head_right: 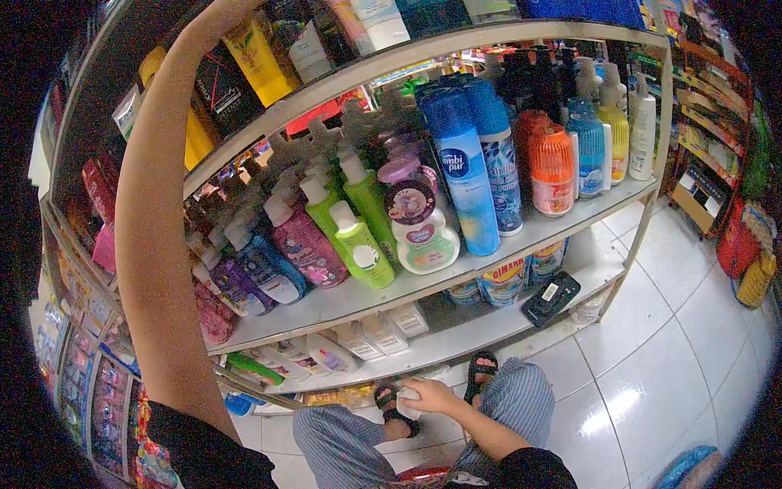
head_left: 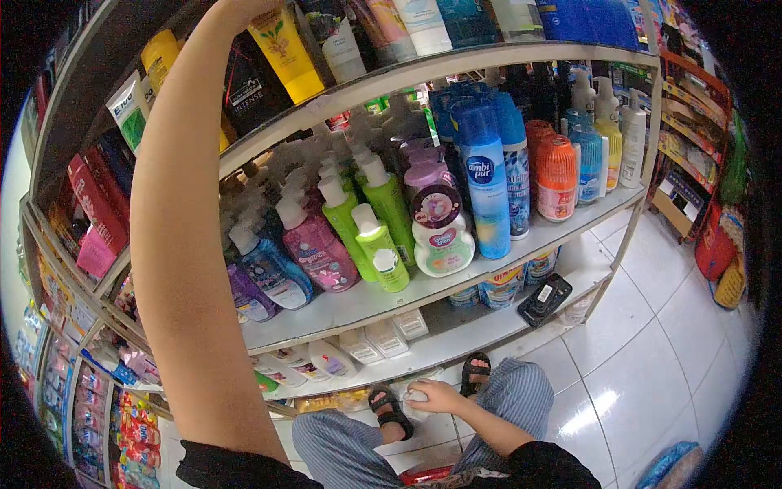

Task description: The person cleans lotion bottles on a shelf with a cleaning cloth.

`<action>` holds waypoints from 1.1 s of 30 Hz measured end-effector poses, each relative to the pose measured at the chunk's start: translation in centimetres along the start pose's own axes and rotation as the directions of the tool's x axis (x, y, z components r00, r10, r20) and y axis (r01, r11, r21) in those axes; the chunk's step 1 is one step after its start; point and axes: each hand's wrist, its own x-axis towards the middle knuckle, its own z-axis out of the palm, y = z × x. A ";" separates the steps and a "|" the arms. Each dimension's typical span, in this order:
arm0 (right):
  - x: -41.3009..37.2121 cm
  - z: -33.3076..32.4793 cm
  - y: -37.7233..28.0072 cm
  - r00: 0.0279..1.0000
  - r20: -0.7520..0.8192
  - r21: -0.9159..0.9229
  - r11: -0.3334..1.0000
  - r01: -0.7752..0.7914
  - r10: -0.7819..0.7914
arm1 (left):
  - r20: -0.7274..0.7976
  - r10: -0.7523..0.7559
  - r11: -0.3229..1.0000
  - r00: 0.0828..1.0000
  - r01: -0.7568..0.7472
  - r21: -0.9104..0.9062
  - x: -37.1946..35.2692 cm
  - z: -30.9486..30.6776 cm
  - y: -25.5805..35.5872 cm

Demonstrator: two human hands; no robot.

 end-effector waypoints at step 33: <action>0.0 0.5 0.7 0.999 0.024 -0.025 0.999 -0.042 0.043 | -0.045 0.047 0.977 0.998 -0.036 0.210 -0.1 0.6 0.8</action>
